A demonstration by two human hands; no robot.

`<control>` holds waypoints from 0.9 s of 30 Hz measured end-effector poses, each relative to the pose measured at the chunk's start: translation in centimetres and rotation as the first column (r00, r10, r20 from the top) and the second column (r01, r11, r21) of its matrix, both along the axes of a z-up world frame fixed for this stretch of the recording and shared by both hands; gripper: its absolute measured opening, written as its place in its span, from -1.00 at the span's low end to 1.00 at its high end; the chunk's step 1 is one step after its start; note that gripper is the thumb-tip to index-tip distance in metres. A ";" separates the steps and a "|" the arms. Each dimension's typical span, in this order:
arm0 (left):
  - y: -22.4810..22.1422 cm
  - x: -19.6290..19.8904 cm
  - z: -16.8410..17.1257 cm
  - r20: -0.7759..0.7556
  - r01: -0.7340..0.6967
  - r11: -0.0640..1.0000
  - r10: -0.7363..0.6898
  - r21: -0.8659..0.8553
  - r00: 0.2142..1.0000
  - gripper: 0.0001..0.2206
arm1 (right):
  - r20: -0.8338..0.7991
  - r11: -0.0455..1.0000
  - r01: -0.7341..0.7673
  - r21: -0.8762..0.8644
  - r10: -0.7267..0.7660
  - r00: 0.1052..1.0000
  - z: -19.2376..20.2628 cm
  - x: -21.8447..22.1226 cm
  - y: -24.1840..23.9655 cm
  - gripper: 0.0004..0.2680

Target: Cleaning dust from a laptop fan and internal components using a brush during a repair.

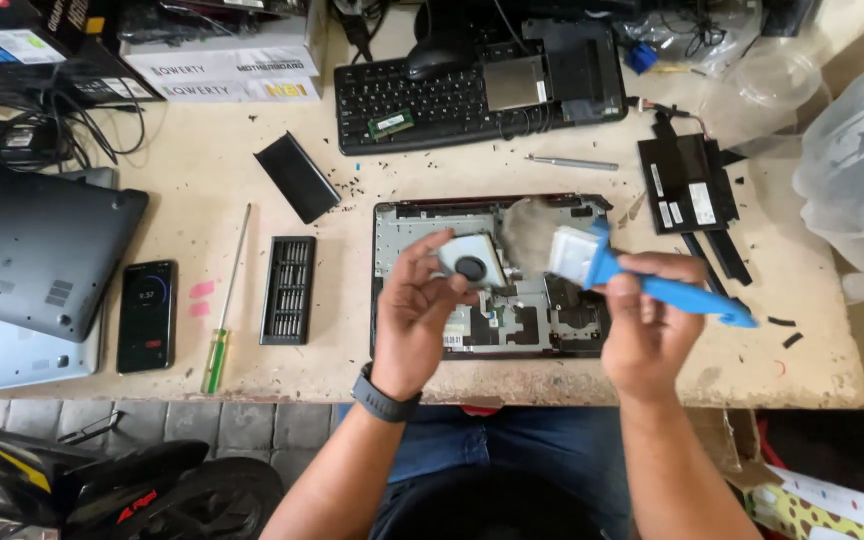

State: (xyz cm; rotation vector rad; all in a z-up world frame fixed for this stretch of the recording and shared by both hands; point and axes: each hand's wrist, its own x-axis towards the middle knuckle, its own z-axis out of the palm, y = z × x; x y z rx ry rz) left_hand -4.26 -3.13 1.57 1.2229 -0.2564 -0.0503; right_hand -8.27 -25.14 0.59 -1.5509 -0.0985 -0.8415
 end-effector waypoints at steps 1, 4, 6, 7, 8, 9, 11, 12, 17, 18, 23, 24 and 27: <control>0.3 0.1 -0.3 -0.004 0.002 1.000 -0.002 0.002 1.000 -0.58 | -0.004 1.000 0.002 0.002 -0.002 1.000 -0.1 -0.1 -0.1 -0.88; 0.5 0.4 -0.9 0.006 -0.017 1.000 0.017 0.013 1.000 -0.56 | 0.028 0.997 -0.024 0.080 0.022 0.999 -1.3 -0.2 -0.9 -0.86; 0.2 0.1 -0.8 0.000 -0.024 0.998 0.024 0.052 1.000 -0.59 | -0.011 0.998 -0.052 -0.044 0.051 0.999 -3.7 -0.3 -1.6 -0.90; 0.2 0.3 -0.9 0.000 -0.027 0.998 0.027 0.054 1.000 -0.59 | -0.012 0.998 -0.055 -0.042 0.054 0.998 -3.3 -0.1 -1.3 -0.90; 0.3 0.3 -1.0 0.009 -0.031 0.998 0.031 0.059 0.999 -0.59 | -0.018 0.998 -0.059 -0.038 0.059 0.998 -2.9 -0.1 -1.0 -0.90; 0.3 0.3 -1.1 0.018 -0.035 0.997 0.034 0.063 0.999 -0.59 | -0.025 0.997 -0.064 -0.034 0.063 0.998 -2.5 -0.2 -0.7 -0.90; 0.4 0.2 -1.7 0.021 -0.032 0.996 0.030 0.082 0.999 -0.59 | -0.054 0.998 -0.069 0.010 0.070 0.996 0.4 -0.4 1.4 -0.90; 0.4 0.6 -1.8 0.039 -0.027 0.995 0.023 0.095 0.999 -0.59 | -0.070 0.996 -0.072 0.048 0.075 0.995 2.1 -0.1 2.4 -0.89; -0.4 0.1 0.8 0.067 0.027 0.987 -0.038 0.159 0.997 -0.58 | -0.115 0.991 -0.129 0.043 0.133 0.984 -2.9 0.3 1.6 -0.90; -1.0 -0.3 2.6 0.085 0.068 0.981 -0.085 0.181 0.993 -0.57 | -0.130 0.989 -0.142 0.041 0.146 0.981 -5.0 0.4 1.4 -0.91; -1.1 0.2 1.5 0.114 -0.044 0.994 0.032 0.103 0.993 -0.60 | -0.089 0.981 -0.072 0.180 0.089 0.992 -2.1 1.4 1.0 -0.88; -0.6 0.4 1.2 0.110 -0.067 0.995 0.060 0.067 0.992 -0.58 | -0.017 0.964 -0.049 0.263 0.055 0.998 -0.7 1.4 0.8 -0.88; 0.7 1.3 0.2 0.154 -0.117 0.974 0.088 0.193 0.984 -0.59 | 0.043 0.918 -0.116 0.379 0.107 0.993 -0.8 1.2 -1.2 -0.86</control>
